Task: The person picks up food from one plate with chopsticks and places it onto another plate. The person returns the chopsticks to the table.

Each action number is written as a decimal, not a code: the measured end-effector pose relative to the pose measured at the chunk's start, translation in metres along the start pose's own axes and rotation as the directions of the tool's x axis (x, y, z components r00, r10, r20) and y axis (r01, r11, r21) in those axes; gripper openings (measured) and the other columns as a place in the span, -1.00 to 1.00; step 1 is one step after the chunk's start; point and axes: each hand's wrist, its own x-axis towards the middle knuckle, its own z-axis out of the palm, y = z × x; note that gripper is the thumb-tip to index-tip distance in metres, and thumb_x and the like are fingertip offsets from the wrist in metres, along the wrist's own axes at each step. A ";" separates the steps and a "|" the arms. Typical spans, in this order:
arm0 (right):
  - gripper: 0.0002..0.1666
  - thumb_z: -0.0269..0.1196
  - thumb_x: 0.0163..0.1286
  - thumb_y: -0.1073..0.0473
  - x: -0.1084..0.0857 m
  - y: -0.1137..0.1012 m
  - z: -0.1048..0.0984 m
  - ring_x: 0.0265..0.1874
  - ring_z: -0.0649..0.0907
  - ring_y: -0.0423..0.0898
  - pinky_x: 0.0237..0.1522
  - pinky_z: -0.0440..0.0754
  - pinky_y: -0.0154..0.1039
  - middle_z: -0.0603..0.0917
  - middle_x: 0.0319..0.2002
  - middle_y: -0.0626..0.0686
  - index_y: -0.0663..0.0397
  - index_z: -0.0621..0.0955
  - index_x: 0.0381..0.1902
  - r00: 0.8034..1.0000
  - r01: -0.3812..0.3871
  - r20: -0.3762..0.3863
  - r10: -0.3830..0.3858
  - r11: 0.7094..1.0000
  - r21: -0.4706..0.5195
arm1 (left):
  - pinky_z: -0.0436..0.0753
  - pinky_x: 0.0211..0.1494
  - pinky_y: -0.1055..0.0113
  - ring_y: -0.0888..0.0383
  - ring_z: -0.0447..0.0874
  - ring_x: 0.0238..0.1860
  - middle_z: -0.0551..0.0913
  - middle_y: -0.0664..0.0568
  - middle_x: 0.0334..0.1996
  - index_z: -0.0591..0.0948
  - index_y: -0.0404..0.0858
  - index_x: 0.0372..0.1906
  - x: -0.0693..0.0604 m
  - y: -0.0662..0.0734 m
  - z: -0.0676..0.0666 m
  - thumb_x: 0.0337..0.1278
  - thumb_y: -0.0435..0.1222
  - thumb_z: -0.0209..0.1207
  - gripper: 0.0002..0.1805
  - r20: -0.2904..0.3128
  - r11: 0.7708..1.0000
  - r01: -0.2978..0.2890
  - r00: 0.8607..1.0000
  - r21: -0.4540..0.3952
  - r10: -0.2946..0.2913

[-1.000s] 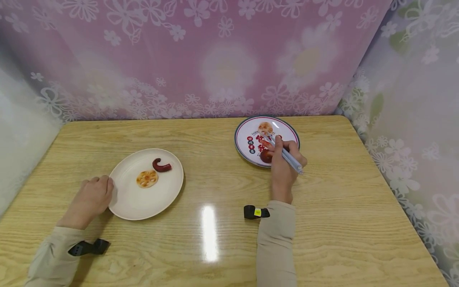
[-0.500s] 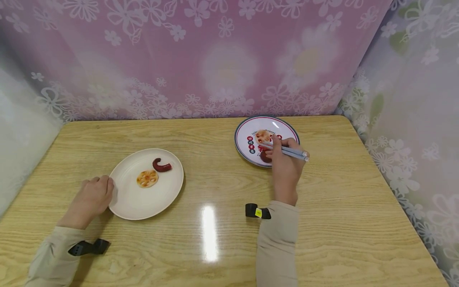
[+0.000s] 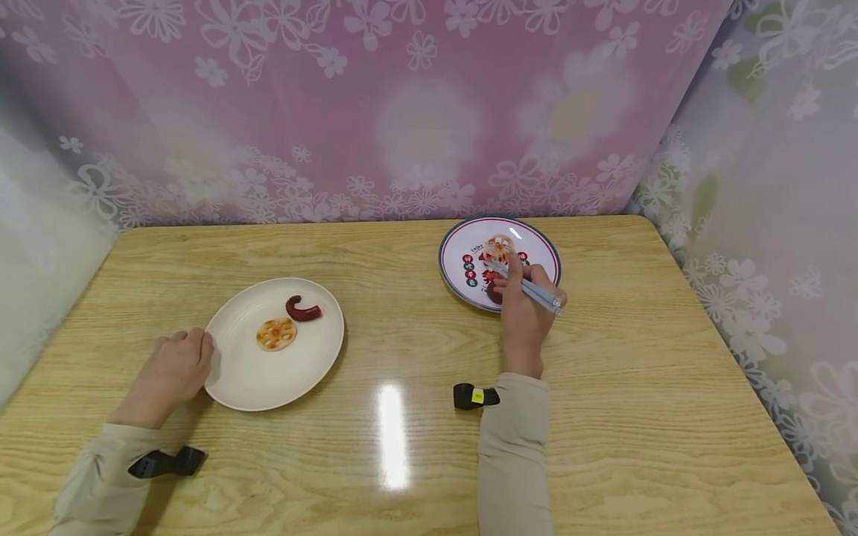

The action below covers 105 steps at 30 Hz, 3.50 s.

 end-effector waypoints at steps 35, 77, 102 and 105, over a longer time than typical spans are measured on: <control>-0.55 0.24 0.36 0.05 0.008 0.000 -0.003 -0.54 0.75 0.10 -0.46 0.69 -0.18 0.67 -0.53 0.27 0.44 0.60 -0.40 0.887 -0.225 -0.207 0.413 0.778 0.586 | 0.36 -0.05 -0.18 -0.38 0.50 -0.22 0.52 -0.45 -0.38 0.45 -0.61 -0.29 0.000 0.001 -0.002 0.45 -0.36 -0.30 -0.60 0.005 1.000 0.003 1.000 -0.007 -0.003; -0.58 0.21 0.39 0.06 -0.001 -0.012 0.012 -0.62 0.73 0.05 -0.56 0.67 -0.24 0.66 -0.57 0.26 0.40 0.59 -0.40 0.908 -0.289 -0.050 0.415 0.710 0.642 | 0.34 -0.01 -0.19 -0.39 0.49 -0.19 0.51 -0.45 -0.37 0.46 -0.59 -0.30 0.001 0.000 -0.001 0.46 -0.35 -0.32 -0.59 0.021 1.000 0.010 1.000 -0.009 -0.010; -0.51 0.23 0.39 0.05 -0.012 -0.019 0.027 -0.65 0.72 0.05 -0.60 0.67 -0.22 0.68 -0.57 0.25 0.49 0.56 -0.43 0.944 -0.319 0.131 0.304 0.729 0.606 | 0.35 -0.05 -0.18 -0.39 0.49 -0.24 0.50 -0.45 -0.40 0.44 -0.59 -0.33 -0.001 0.002 -0.002 0.45 -0.36 -0.34 -0.59 -0.001 1.000 0.002 1.000 -0.006 -0.002; -0.54 0.22 0.39 0.05 -0.013 -0.019 0.028 -0.65 0.72 0.02 -0.57 0.68 -0.22 0.67 -0.59 0.23 0.42 0.59 -0.47 0.944 -0.327 0.166 0.286 0.732 0.597 | 0.35 -0.05 -0.18 -0.39 0.49 -0.23 0.50 -0.46 -0.40 0.44 -0.59 -0.33 -0.001 0.002 -0.001 0.45 -0.36 -0.33 -0.59 -0.004 1.000 0.002 1.000 -0.006 -0.002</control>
